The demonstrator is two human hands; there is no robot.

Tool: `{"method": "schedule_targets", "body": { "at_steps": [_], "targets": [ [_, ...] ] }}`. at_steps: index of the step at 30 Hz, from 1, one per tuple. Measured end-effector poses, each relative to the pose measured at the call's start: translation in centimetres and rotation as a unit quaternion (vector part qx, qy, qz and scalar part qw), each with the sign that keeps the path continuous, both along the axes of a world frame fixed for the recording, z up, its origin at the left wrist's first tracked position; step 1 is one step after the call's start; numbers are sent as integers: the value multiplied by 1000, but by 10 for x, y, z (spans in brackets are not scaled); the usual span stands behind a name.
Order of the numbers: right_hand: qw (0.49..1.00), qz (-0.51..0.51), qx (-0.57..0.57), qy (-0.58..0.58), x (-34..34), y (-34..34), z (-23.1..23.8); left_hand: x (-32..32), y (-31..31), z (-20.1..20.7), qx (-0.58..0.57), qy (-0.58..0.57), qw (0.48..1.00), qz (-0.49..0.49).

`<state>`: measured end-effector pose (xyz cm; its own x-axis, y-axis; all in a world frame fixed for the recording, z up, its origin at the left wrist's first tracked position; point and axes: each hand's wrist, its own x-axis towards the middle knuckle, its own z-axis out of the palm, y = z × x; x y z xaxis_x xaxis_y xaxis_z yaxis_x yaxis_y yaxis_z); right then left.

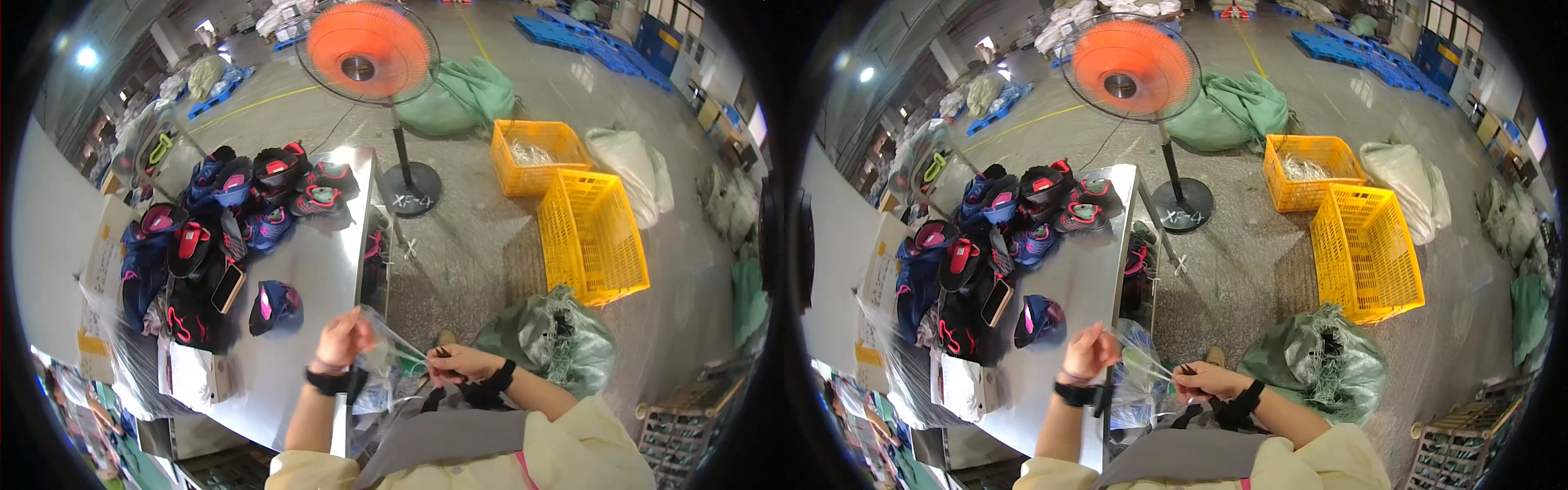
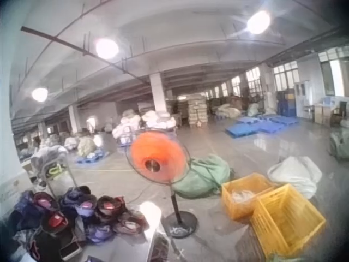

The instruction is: The recorder is sorting and organizing shoe upper components at a manufacturing workstation.

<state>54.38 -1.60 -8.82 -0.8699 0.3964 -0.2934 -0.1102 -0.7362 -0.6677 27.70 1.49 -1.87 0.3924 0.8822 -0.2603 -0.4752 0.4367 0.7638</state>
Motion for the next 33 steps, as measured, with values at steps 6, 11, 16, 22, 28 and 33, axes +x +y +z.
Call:
{"method": "schedule_targets", "body": {
  "at_steps": [6,11,16,22,28,33],
  "targets": [
    [875,41,383,-294,37,12,-30,-76,-23,-45,-9,483,847,-221],
    [805,49,398,-438,42,18,-62,-156,21,-87,230,822,512,98],
    [796,31,386,-466,81,40,-90,-174,61,-108,-9,886,456,83],
    [779,39,376,-500,114,92,-97,-158,95,-78,62,815,488,307],
    [737,74,439,-508,119,153,-71,-147,190,-25,253,820,387,338],
    [737,32,455,-499,134,164,-60,-113,285,-26,297,780,371,407]
  ]
}}
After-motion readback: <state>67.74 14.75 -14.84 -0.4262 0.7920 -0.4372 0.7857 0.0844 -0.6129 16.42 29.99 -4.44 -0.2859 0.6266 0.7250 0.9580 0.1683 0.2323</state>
